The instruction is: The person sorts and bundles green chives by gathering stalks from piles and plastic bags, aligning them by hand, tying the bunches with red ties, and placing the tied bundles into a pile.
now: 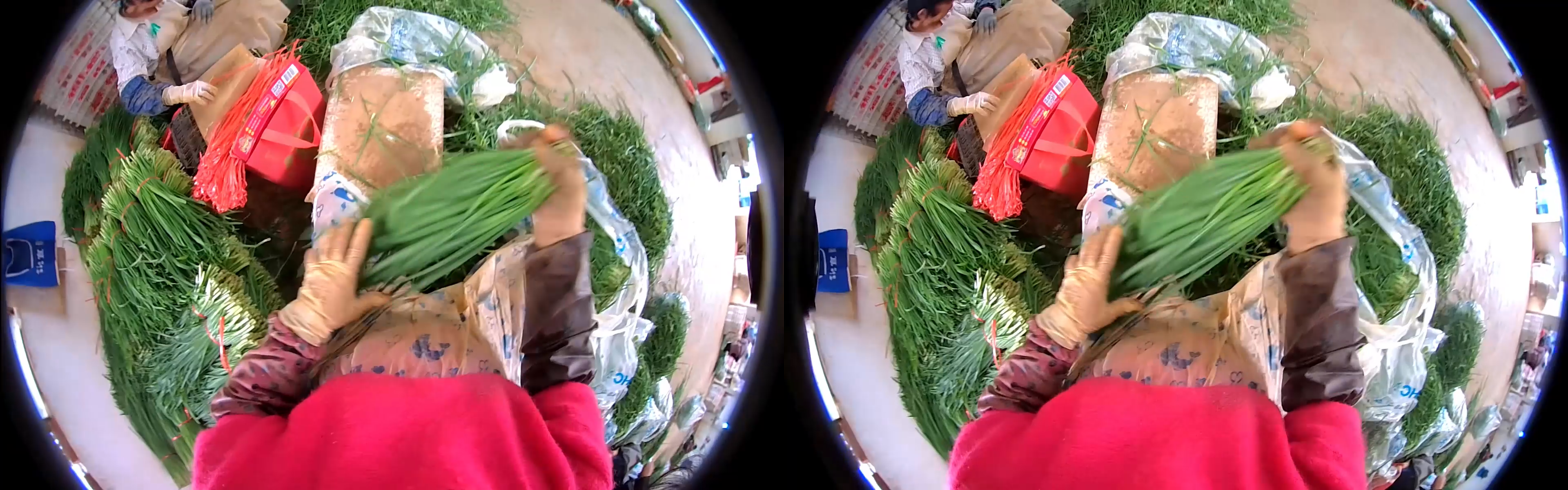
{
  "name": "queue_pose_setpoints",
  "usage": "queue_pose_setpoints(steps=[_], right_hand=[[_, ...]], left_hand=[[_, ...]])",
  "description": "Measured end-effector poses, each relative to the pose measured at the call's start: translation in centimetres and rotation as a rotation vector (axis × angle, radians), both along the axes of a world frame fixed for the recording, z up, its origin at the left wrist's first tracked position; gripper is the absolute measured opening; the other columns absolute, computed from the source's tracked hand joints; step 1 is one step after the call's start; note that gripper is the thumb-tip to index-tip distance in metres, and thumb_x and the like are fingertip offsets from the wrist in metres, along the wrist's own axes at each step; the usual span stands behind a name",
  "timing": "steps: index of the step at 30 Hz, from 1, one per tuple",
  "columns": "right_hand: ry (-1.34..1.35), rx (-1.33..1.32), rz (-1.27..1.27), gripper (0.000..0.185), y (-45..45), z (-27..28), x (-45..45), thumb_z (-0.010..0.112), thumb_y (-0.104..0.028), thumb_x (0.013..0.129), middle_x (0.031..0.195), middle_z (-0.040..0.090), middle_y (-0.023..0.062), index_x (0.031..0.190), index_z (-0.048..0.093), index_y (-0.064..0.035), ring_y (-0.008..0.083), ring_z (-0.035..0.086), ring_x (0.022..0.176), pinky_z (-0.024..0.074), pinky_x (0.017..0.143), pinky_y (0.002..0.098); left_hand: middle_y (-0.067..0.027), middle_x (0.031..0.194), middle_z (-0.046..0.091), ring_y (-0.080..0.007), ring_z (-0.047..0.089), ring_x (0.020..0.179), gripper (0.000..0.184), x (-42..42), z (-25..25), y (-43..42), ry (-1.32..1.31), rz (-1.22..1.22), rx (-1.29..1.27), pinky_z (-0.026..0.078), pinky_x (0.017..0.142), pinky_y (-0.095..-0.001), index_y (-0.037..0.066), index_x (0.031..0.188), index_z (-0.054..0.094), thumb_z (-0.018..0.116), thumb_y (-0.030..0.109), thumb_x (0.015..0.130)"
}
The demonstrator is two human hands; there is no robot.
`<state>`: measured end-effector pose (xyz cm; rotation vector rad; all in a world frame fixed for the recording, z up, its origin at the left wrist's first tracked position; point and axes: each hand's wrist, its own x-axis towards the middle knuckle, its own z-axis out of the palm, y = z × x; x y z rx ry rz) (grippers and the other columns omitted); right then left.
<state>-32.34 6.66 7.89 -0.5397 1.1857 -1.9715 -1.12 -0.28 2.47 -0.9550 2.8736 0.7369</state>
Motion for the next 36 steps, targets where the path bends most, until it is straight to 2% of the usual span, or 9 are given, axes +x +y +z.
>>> queue_pose_setpoints(steps=[4,10,14,19,21,26,29,32,36], right_hand=[[0.049,-0.475,0.009,0.017,-1.3,7.1,-5.0,0.066,-0.004,0.081,0.092,0.067,0.0119,0.097,0.061,-0.0067,0.028,0.066,0.086,0.0557,0.081,0.0429],[0.615,0.015,-0.081,0.025,-4.6,10.1,-5.8,0.067,0.006,0.077,0.094,0.067,0.0133,0.1,0.062,0.0027,0.0194,0.066,0.083,0.0572,0.075,0.0287],[0.915,0.44,-0.011,0.034,-6.5,12.4,0.6,0.067,0.005,0.078,0.099,0.067,0.0093,0.111,0.06,0.0027,0.0171,0.066,0.086,0.0564,0.079,0.0241],[1.019,0.297,0.021,0.053,-9.0,10.0,5.3,0.072,-0.005,0.075,0.098,0.067,0.005,0.125,0.056,-0.0003,0.0154,0.065,0.09,0.0544,0.081,0.0242],[0.996,0.215,0.01,0.053,-8.8,10.4,7.0,0.072,-0.008,0.075,0.097,0.067,0.0053,0.124,0.056,-0.0004,0.0148,0.065,0.09,0.054,0.08,0.0253],[0.523,0.342,0.276,0.051,-8.9,12.8,10.3,0.073,-0.018,0.077,0.098,0.067,0.0079,0.122,0.055,0.001,0.0161,0.065,0.089,0.0524,0.08,0.0279],[0.817,0.205,0.387,0.079,-10.5,8.5,7.8,0.074,-0.043,0.077,0.107,0.064,0.015,0.132,0.043,0.0039,0.0231,0.063,0.097,0.0491,0.088,0.0341],[0.859,0.159,0.528,0.092,-10.7,9.2,7.5,0.068,-0.048,0.079,0.124,0.056,0.0263,0.141,0.028,0.0053,0.0319,0.056,0.115,0.0427,0.1,0.0374],[1.122,0.421,0.358,0.104,-9.8,5.6,5.6,0.07,-0.049,0.077,0.136,0.043,0.0341,0.147,0.014,0.0041,0.04,0.045,0.129,0.0381,0.105,0.0396]], left_hand=[[-0.0258,0.153,0.019,-0.0458,0.022,0.139,0.123,2.6,-1.5,-2.1,-0.335,0.141,-0.028,0.028,0.099,-0.0696,0.016,0.152,0.01,0.077,0.062,0.06],[-0.0264,0.152,0.019,-0.0433,0.02,0.141,0.128,1.6,2.2,-5.4,-0.296,0.122,0.015,0.03,0.102,-0.0637,0.012,0.152,0.012,0.078,0.065,0.056],[-0.0273,0.152,0.021,-0.0354,0.016,0.144,0.134,-2.8,4.8,-8.4,0.711,0.0,0.487,0.027,0.113,-0.0368,-0.002,0.149,0.013,0.091,0.044,0.05],[-0.0228,0.153,0.02,-0.0311,0.015,0.144,0.141,-12.2,8.0,-6.6,1.0,-0.155,0.334,0.018,0.117,-0.0377,0.002,0.151,0.001,0.094,0.036,0.049],[-0.0197,0.152,0.025,-0.0312,0.025,0.141,0.133,-14.6,7.4,-5.4,1.371,-0.151,0.579,0.022,0.116,-0.0378,0.006,0.151,0.003,0.092,0.031,0.055],[-0.0163,0.136,0.043,-0.0261,0.047,0.12,0.092,-13.5,3.5,-5.9,1.32,0.02,0.477,0.044,0.093,-0.037,0.003,0.141,0.026,0.081,0.02,0.07],[-0.0147,0.128,0.052,-0.0235,0.059,0.109,0.071,-12.5,3.8,-6.4,1.304,0.093,0.373,0.056,0.081,-0.0366,0.001,0.135,0.037,0.076,0.014,0.077],[-0.0134,0.096,0.066,-0.0232,0.065,0.084,0.046,-10.5,5.2,-4.6,1.505,0.15,1.317,0.055,0.077,-0.0359,-0.004,0.109,0.058,0.075,0.019,0.072],[-0.0123,0.1,0.065,-0.0241,0.065,0.087,0.057,-9.0,1.4,-5.0,1.457,0.197,1.534,0.055,0.077,-0.0374,0.001,0.118,0.056,0.074,0.028,0.071]])
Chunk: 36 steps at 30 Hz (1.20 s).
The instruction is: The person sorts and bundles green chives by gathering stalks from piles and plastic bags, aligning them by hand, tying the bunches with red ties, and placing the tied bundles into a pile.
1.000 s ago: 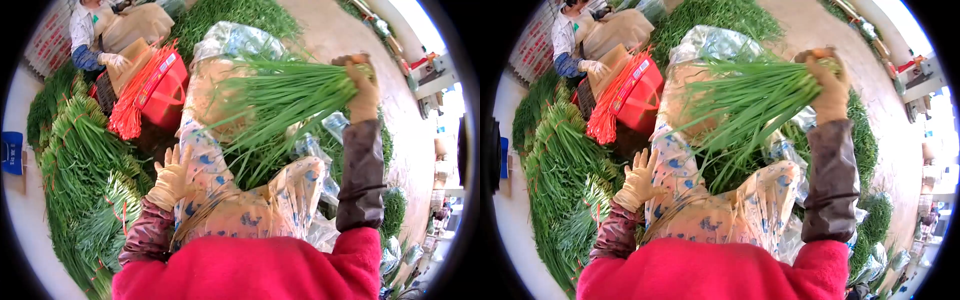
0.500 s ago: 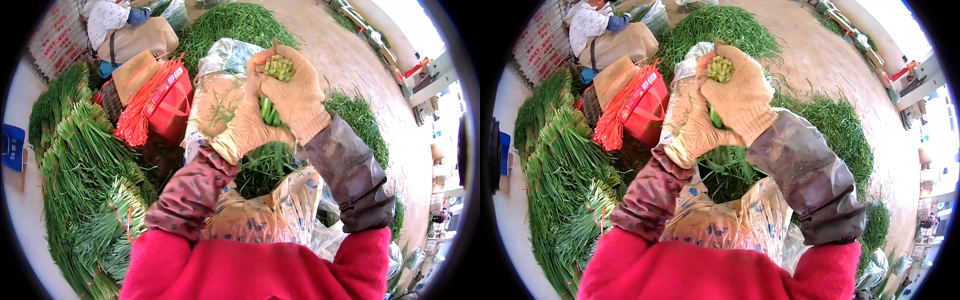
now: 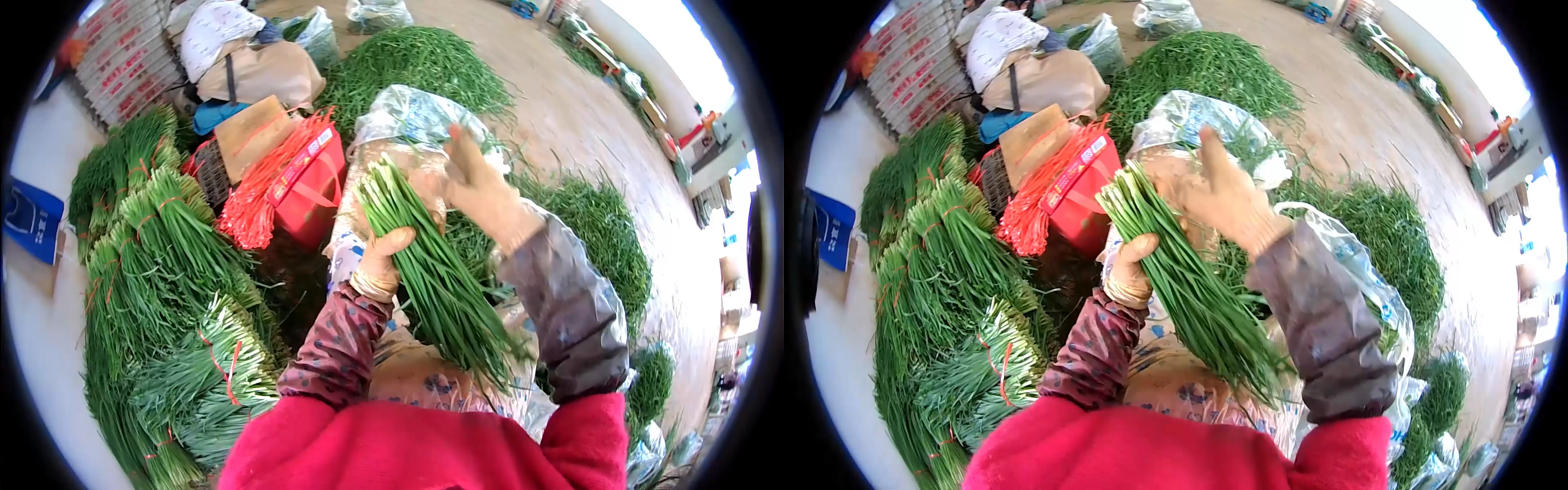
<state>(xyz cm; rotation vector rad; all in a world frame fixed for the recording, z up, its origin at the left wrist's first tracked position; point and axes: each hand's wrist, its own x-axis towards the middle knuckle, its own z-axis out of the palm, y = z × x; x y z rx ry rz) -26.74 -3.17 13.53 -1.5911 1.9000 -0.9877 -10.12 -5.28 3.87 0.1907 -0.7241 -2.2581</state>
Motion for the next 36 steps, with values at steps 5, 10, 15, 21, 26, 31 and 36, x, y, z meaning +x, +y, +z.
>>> queue_pose_setpoints(steps=[5,10,15,21,26,31,36], right_hand=[[0.044,0.366,0.132,0.124,6.6,-0.8,6.2,0.084,-0.036,0.065,0.143,0.034,0.0312,0.148,0.002,0.0039,0.0406,0.042,0.13,0.0395,0.104,0.0374],[0.01,0.273,-0.015,0.132,8.6,-7.2,9.2,0.086,-0.023,0.06,0.134,0.047,0.0297,0.151,-0.009,-0.0091,0.0448,0.056,0.112,0.0464,0.094,0.0429],[-0.113,0.517,-0.086,0.119,7.6,-8.5,9.2,0.078,-0.016,0.065,0.106,0.063,0.0264,0.152,-0.004,-0.0162,0.0416,0.063,0.098,0.0502,0.085,0.0424],[-0.645,0.515,-0.047,0.09,7.7,-11.5,8.0,0.079,-0.006,0.065,0.1,0.061,0.0071,0.142,0.033,-0.0043,0.0133,0.059,0.084,0.0504,0.073,0.028],[-0.724,0.481,0.081,0.089,8.6,-13.6,7.9,0.079,-0.004,0.064,0.105,0.061,0.006,0.142,0.035,-0.0043,0.0141,0.058,0.09,0.0489,0.079,0.0288],[-0.745,0.609,0.069,0.098,8.4,-14.3,8.1,0.079,-0.008,0.061,0.113,0.061,0.0086,0.146,0.03,-0.0039,0.0165,0.057,0.097,0.0477,0.085,0.0303],[-0.697,0.647,0.107,0.101,7.6,-13.5,9.1,0.078,-0.01,0.061,0.112,0.061,0.0098,0.148,0.026,-0.0037,0.0165,0.058,0.096,0.0478,0.084,0.0305]], left_hand=[[-0.0129,0.109,0.065,-0.0261,0.064,0.1,0.047,1.5,-1.3,0.2,0.052,0.055,0.27,0.051,0.093,-0.0404,0.0,0.119,0.056,0.067,0.024,0.079],[-0.0127,0.106,0.067,-0.024,0.064,0.1,0.041,1.6,-3.4,1.6,0.124,0.036,0.452,0.05,0.095,-0.0368,-0.003,0.113,0.06,0.066,0.023,0.081],[-0.0124,0.106,0.066,-0.0235,0.063,0.099,0.039,1.6,-5.5,1.5,-0.011,0.068,0.446,0.05,0.093,-0.0361,-0.002,0.115,0.058,0.066,0.018,0.082],[-0.0035,0.109,0.06,-0.0171,0.06,0.097,0.048,2.8,-7.0,-0.1,-0.194,0.295,0.212,0.051,0.084,-0.0329,0.007,0.128,0.05,0.071,0.018,0.085],[-0.0059,0.096,0.065,-0.0143,0.063,0.083,0.045,8.6,-10.0,-8.3,-0.587,1.009,-0.052,0.052,0.069,-0.0286,0.005,0.128,0.051,0.068,0.006,0.086],[-0.0057,0.076,0.067,-0.0183,0.064,0.07,0.042,18.6,-11.7,-13.5,-1.577,1.062,-0.206,0.051,0.067,-0.0324,0.009,0.115,0.062,0.076,0.021,0.078],[-0.0119,0.09,0.071,-0.0273,0.068,0.086,0.043,20.8,-12.0,-15.5,-2.086,0.752,-0.458,0.051,0.076,-0.0371,0.015,0.113,0.066,0.076,0.035,0.076]])
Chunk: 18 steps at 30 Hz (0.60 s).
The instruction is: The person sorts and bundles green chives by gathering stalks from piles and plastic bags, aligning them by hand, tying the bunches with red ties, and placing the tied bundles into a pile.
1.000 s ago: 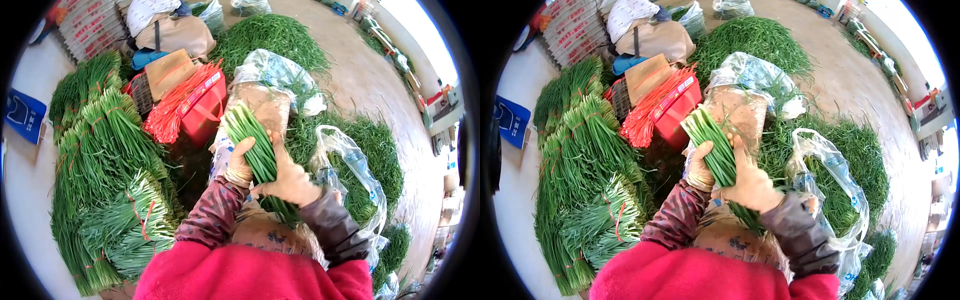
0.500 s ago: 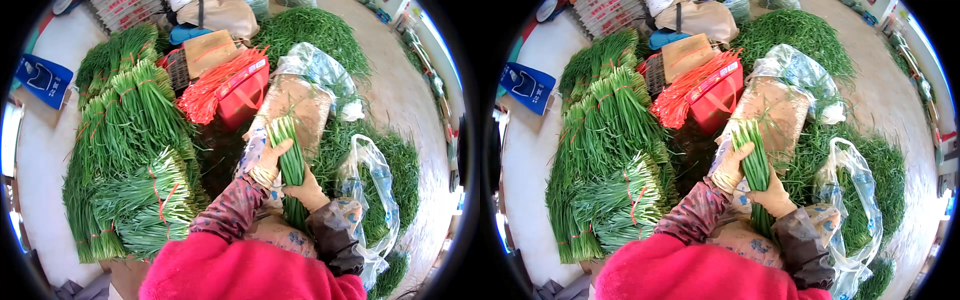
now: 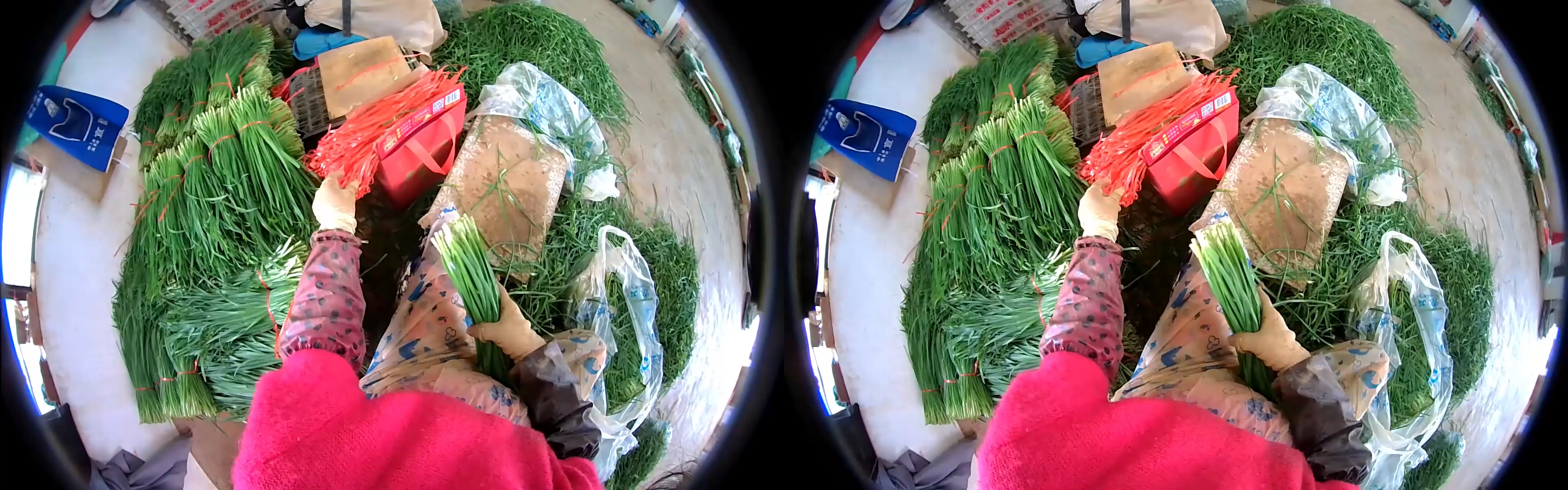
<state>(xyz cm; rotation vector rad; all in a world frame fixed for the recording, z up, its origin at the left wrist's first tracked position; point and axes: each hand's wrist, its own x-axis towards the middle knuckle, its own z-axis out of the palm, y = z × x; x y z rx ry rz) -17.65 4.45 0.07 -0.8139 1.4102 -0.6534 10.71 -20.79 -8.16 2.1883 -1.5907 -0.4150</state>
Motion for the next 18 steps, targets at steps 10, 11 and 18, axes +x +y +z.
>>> queue_pose_setpoints(steps=[10,11,18], right_hand=[[0.365,-0.053,0.081,0.1,-2.2,-0.4,-1.1,0.076,-0.012,0.064,0.106,0.061,0.0171,0.147,0.022,-0.0012,0.0215,0.06,0.09,0.0493,0.081,0.0326],[0.378,-0.085,0.074,0.102,-3.3,-1.6,-1.7,0.076,-0.014,0.063,0.109,0.062,0.0184,0.148,0.021,-0.0019,0.0235,0.062,0.094,0.0492,0.084,0.0341],[0.415,0.201,-0.001,0.091,-11.6,-8.7,-5.6,0.078,-0.014,0.06,0.112,0.062,0.0216,0.139,0.035,-0.0004,0.0307,0.06,0.104,0.0472,0.091,0.0363]], left_hand=[[-0.0133,0.089,0.071,-0.0241,0.07,0.084,0.022,2.7,-0.1,1.9,0.409,-0.034,-0.176,0.053,0.077,-0.0335,0.011,0.103,0.071,0.065,0.022,0.085],[-0.0136,0.088,0.071,-0.0241,0.07,0.083,0.024,4.6,-3.0,1.1,0.354,-0.081,-0.249,0.052,0.077,-0.0339,0.011,0.106,0.07,0.065,0.022,0.085],[-0.011,0.1,0.07,-0.0302,0.067,0.089,0.023,2.5,6.2,5.2,-0.032,-0.296,-0.299,0.053,0.077,-0.0373,0.016,0.112,0.067,0.058,0.022,0.092]])
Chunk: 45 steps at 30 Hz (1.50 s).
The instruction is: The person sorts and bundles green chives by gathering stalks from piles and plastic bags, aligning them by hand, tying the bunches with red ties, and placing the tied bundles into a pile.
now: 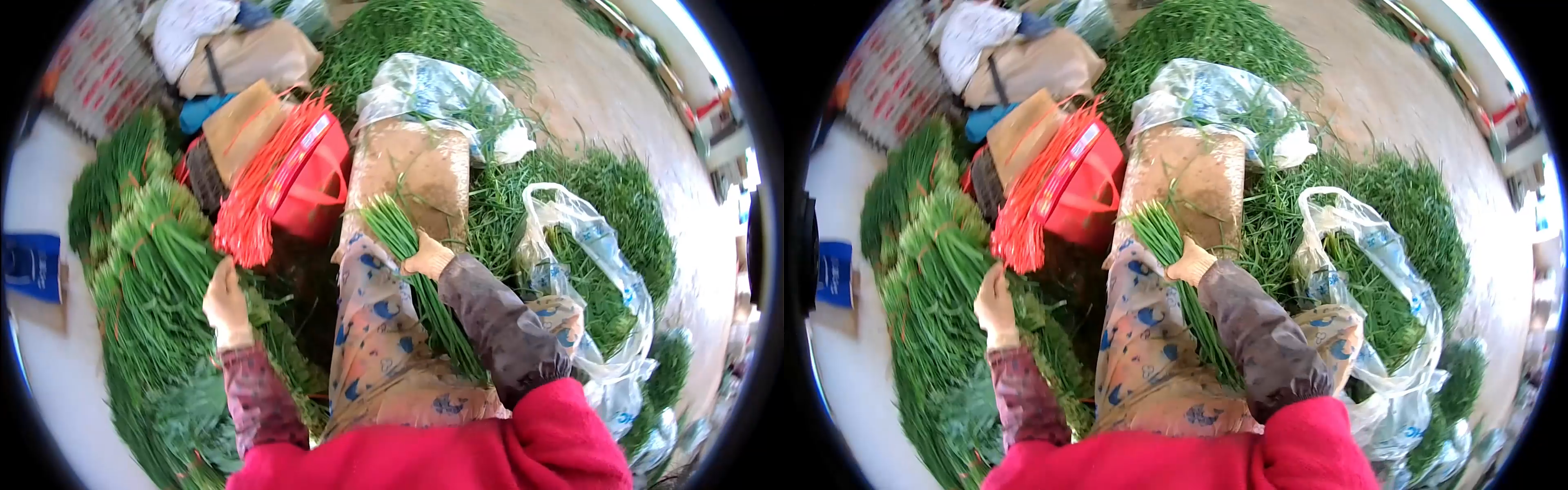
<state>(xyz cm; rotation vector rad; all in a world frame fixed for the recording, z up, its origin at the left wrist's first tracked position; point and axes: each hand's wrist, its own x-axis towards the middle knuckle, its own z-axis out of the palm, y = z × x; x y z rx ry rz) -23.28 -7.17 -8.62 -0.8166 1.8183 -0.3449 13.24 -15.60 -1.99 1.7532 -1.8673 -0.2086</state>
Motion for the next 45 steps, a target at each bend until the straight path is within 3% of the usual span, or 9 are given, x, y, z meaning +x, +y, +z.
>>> queue_pose_setpoints(steps=[8,13,15,24,31,34,36,40,45], right_hand=[[-0.214,-0.296,-0.728,0.084,4.3,-4.7,-12.3,0.076,-0.009,0.065,0.108,0.062,0.0175,0.138,0.035,-0.001,0.0288,0.063,0.094,0.0524,0.083,0.0396],[-0.236,-0.365,-1.116,0.087,9.0,-6.4,-15.3,0.075,-0.003,0.063,0.101,0.063,0.0152,0.137,0.033,0.0068,0.0266,0.064,0.083,0.0554,0.072,0.0351],[-0.204,-0.386,-1.048,0.097,10.8,-8.3,-14.9,0.077,-0.005,0.062,0.108,0.062,0.0176,0.143,0.026,0.0051,0.0265,0.063,0.091,0.054,0.079,0.0345],[-0.062,-0.273,-0.797,0.106,10.6,-4.7,-12.6,0.076,-0.016,0.063,0.12,0.06,0.0177,0.151,0.017,-0.0116,0.0297,0.061,0.105,0.0471,0.091,0.0342],[0.108,-0.396,-0.309,0.099,4.2,-0.5,-11.6,0.071,-0.012,0.071,0.108,0.061,0.0245,0.151,0.014,-0.0167,0.0416,0.061,0.098,0.05,0.084,0.0418],[0.284,-0.451,-0.213,0.088,-0.6,-0.5,-9.8,0.065,-0.006,0.073,0.097,0.06,0.0232,0.148,0.02,-0.0098,0.0409,0.063,0.086,0.0523,0.073,0.047],[0.675,-0.521,-0.119,0.057,-3.6,-4.6,-7.8,0.056,-0.016,0.08,0.092,0.059,0.0146,0.135,0.042,-0.0072,0.023,0.063,0.067,0.0509,0.054,0.0378],[0.98,-0.468,-0.055,0.061,-5.1,-10.1,-5.3,0.046,-0.016,0.087,0.111,0.053,0.0144,0.146,0.033,-0.0091,0.0279,0.053,0.093,0.0425,0.074,0.0405],[0.64,-0.359,-0.006,0.059,-4.8,-7.2,-7.1,0.041,-0.015,0.089,0.128,0.047,0.0195,0.147,0.032,-0.0086,0.0303,0.051,0.107,0.0426,0.083,0.043]], left_hand=[[-0.0095,0.081,0.069,-0.0278,0.066,0.07,0.021,-11.2,8.6,1.6,-0.283,-0.79,-0.148,0.053,0.063,-0.0373,0.011,0.098,0.07,0.061,0.004,0.081],[-0.0108,0.071,0.063,-0.0301,0.064,0.07,0.016,-25.7,1.2,-1.9,-0.392,-1.114,0.168,0.049,0.063,-0.0429,0.015,0.097,0.064,0.059,0.009,0.083],[-0.0128,0.087,0.068,-0.0322,0.065,0.086,0.014,-32.8,-2.3,-4.1,-0.491,-1.049,0.428,0.052,0.073,-0.0412,0.013,0.095,0.068,0.06,0.016,0.084],[-0.0219,0.124,0.058,-0.0342,0.057,0.111,0.046,-43.6,-18.8,-14.3,-0.477,-0.896,0.353,0.045,0.095,-0.0389,0.006,0.128,0.055,0.06,0.02,0.085],[-0.0201,0.08,0.064,-0.0388,0.063,0.076,0.047,-34.4,-13.4,-11.9,-0.071,-0.584,0.36,0.049,0.07,-0.0463,0.011,0.132,0.048,0.057,0.018,0.086],[-0.0132,0.089,0.069,-0.0316,0.065,0.079,0.059,-27.8,-15.7,-10.9,0.008,-0.447,0.605,0.051,0.075,-0.0411,0.017,0.142,0.04,0.059,0.018,0.087],[-0.0138,0.097,0.07,-0.027,0.066,0.086,0.062,-26.4,-12.8,-6.9,-0.067,-0.492,0.591,0.051,0.076,-0.0367,0.015,0.144,0.038,0.061,0.013,0.087],[-0.0103,0.082,0.067,-0.0135,0.058,0.064,0.057,-22.5,-12.1,-1.6,0.25,-0.47,0.668,0.051,0.062,-0.0284,0.008,0.141,0.042,0.061,0.008,0.088],[-0.0058,0.076,0.062,-0.0114,0.056,0.065,0.055,-19.8,-12.9,-1.4,0.173,-0.569,0.621,0.05,0.062,-0.0278,0.011,0.141,0.044,0.061,0.007,0.088]])
